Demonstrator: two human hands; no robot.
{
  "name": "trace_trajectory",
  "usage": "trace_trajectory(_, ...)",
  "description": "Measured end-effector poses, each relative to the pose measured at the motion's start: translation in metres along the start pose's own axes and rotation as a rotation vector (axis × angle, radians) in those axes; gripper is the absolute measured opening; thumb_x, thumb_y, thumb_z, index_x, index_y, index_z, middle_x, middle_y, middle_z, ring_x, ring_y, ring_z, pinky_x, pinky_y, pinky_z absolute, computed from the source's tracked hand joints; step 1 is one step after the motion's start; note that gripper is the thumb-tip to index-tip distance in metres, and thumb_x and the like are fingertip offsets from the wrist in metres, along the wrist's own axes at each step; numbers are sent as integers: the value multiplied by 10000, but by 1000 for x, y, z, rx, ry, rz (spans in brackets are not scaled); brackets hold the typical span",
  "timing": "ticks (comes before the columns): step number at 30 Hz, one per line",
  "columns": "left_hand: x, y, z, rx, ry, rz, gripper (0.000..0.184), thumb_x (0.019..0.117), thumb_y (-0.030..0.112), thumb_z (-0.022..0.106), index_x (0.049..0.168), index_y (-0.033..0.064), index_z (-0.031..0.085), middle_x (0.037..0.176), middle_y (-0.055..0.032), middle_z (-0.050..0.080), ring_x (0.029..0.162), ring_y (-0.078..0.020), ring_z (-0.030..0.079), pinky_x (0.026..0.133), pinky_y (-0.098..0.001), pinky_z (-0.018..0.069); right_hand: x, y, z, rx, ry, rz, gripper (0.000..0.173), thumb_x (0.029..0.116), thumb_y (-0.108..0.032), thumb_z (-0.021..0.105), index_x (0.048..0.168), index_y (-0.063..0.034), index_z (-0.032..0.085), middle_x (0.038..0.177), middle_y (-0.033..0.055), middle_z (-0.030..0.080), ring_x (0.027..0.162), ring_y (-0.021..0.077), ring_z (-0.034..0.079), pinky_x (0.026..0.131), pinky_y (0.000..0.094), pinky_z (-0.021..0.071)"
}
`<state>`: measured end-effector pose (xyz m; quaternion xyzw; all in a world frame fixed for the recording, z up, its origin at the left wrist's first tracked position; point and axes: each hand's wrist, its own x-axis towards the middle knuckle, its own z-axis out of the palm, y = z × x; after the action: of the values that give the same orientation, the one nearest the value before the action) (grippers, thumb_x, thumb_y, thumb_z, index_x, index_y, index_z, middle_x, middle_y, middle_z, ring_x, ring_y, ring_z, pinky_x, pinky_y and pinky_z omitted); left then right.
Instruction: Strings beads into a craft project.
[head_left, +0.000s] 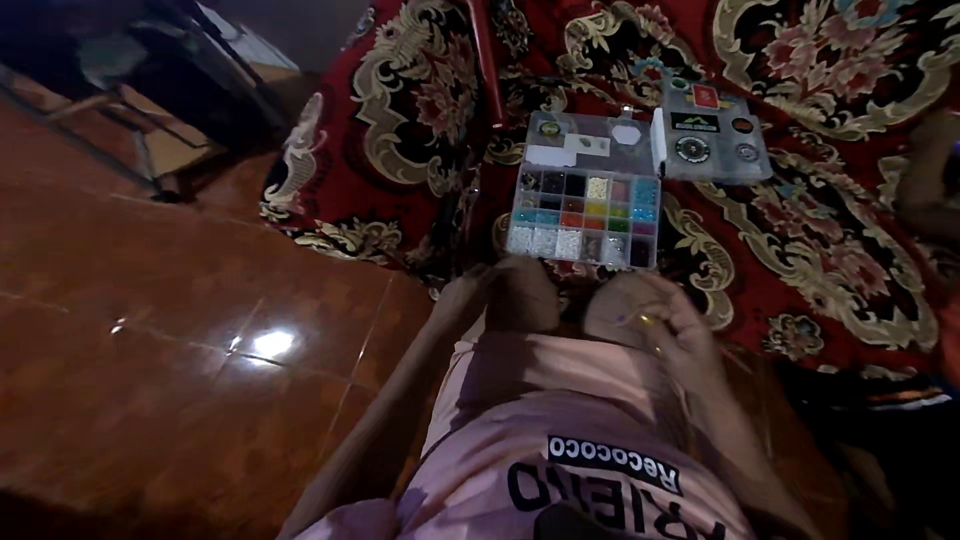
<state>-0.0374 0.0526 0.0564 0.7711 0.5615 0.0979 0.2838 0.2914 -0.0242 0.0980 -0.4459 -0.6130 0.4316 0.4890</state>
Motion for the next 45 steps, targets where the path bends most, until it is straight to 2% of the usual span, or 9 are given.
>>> trace_trajectory(3,-8,31,15,-228,122,120,268,968,85,640,1207,-26,688,1172,-200,695,1021,-322,699,921,-501,565,-2,-1,9,-21,-53,-16,516,995,-33,532,1485,67,405,1055,11,754,849,27,700,795,208,590)
trace_trajectory(7,-15,81,16,-826,10,98,185,999,118,594,1093,12,714,1041,-3,725,938,-55,685,873,-264,577,-5,2,12,-45,-91,-45,525,1012,-64,545,1497,70,397,1061,31,758,882,39,710,830,221,596)
trace_trajectory(10,-14,100,22,-1111,-241,110,229,1026,127,545,1121,0,710,1038,19,731,968,-51,686,925,-282,571,-6,2,15,-67,-122,-17,520,1008,-57,544,1492,67,401,1054,27,758,883,27,707,826,210,591)
trace_trajectory(16,-12,109,46,-1355,-272,33,193,999,71,565,1102,19,719,966,20,721,894,-63,674,877,-275,564,-10,9,23,-105,-117,34,490,994,-29,546,1462,75,449,983,45,752,848,17,689,791,194,573)
trace_trajectory(23,-13,112,47,-1401,-263,-121,107,978,60,604,1013,48,704,847,30,697,744,-64,665,718,-251,584,-9,16,27,-206,-186,29,500,994,-73,564,1470,48,473,952,48,750,782,24,669,740,197,561)
trace_trajectory(34,-10,107,40,-1265,-26,-86,74,950,57,647,964,50,720,859,31,696,743,-39,639,703,-218,553,-8,24,24,-111,-216,96,511,992,-33,528,1490,33,439,986,16,759,769,37,692,694,202,587)
trace_trajectory(37,-11,105,40,-1260,-7,-66,77,941,49,653,964,55,726,856,36,701,738,-33,638,691,-209,549,-7,23,25,-29,-239,181,391,1006,-37,518,1388,41,541,997,19,758,760,27,682,647,191,564)
trace_trajectory(40,-11,103,43,-1233,-5,10,84,937,23,641,965,41,717,893,39,706,794,-30,656,742,-223,565,-6,25,27,137,-267,255,282,1009,-24,514,1265,60,595,1021,22,745,798,52,701,711,223,602)
trace_trajectory(45,-11,98,54,-1201,-42,119,58,929,19,661,950,12,714,1000,-1,699,889,-57,675,818,-259,587,-11,28,31,138,-193,208,174,1000,-77,558,1066,-1,700,833,-70,718,659,-48,601,599,137,508)
